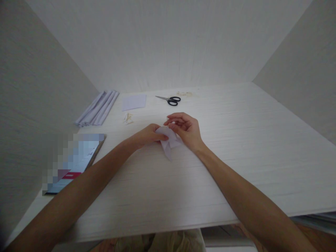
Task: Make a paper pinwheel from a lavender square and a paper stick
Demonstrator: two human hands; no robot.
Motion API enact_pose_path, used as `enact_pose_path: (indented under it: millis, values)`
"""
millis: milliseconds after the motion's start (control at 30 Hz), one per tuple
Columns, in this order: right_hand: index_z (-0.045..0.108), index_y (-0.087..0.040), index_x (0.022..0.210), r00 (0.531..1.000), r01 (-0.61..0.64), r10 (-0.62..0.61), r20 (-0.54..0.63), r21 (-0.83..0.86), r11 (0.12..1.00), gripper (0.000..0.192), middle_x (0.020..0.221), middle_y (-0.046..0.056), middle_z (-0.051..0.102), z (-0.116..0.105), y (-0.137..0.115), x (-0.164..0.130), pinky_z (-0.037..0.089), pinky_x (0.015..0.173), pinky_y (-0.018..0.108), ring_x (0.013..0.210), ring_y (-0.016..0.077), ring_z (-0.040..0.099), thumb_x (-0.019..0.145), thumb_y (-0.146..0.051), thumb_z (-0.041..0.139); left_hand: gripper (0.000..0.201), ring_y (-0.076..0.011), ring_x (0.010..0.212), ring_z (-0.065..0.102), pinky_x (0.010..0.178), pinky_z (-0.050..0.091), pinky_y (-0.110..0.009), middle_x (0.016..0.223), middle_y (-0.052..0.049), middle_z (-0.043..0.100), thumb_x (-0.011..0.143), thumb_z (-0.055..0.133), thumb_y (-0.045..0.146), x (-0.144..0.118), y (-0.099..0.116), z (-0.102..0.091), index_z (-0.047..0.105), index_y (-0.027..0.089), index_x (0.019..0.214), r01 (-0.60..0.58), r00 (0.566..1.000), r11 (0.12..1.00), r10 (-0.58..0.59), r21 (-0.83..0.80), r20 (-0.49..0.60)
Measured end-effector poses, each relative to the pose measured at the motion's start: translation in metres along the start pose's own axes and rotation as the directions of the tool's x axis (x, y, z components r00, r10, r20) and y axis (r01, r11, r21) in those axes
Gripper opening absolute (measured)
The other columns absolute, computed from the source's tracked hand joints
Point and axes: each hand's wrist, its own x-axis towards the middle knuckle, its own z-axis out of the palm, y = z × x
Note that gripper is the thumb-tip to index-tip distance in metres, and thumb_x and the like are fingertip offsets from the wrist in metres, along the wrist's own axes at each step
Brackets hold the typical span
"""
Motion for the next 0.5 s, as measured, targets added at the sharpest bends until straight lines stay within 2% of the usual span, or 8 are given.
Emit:
enact_pose_path:
  millis: [133,267,500]
  values:
    - [0.053,-0.021,0.087,1.0,0.003,-0.003,0.004,0.031,1.0,0.015,0.082,0.001,0.063,0.0006,-0.0026,0.0001,0.047,0.069,0.029,0.071,0.0112,0.059,0.073,-0.021,0.056,0.012,-0.0078,0.05,0.05,0.055,0.041,-0.022,0.056,0.002,0.054,0.055,0.06,0.019,0.0011,-0.0023,0.0001,0.056,0.01,0.062,0.005,1.0,1.0,-0.005,-0.031,-0.013]
    - [0.049,-0.02,0.089,0.999,-0.01,0.012,0.035,-0.047,0.999,0.014,0.079,0.002,0.062,0.001,-0.0042,-0.002,0.046,0.068,0.03,0.071,0.0122,0.059,0.076,-0.023,0.052,0.009,-0.0072,0.051,0.05,0.056,0.041,-0.021,0.056,0.002,0.055,0.056,0.06,0.018,0.002,-0.0021,-0.0007,0.057,0.011,0.062,-0.002,1.0,0.997,0.001,-0.071,-0.009]
    - [0.043,-0.022,0.085,0.995,0.069,-0.057,0.076,-0.163,0.984,0.013,0.072,-0.001,0.061,-0.0012,0.0004,-0.004,0.043,0.067,0.031,0.071,0.0136,0.06,0.076,-0.023,0.053,0.01,-0.007,0.053,0.051,0.057,0.041,-0.021,0.057,0.002,0.056,0.057,0.062,0.019,0.0018,0.0004,-0.0019,0.059,0.011,0.062,0.036,0.999,0.988,-0.037,-0.149,-0.008]
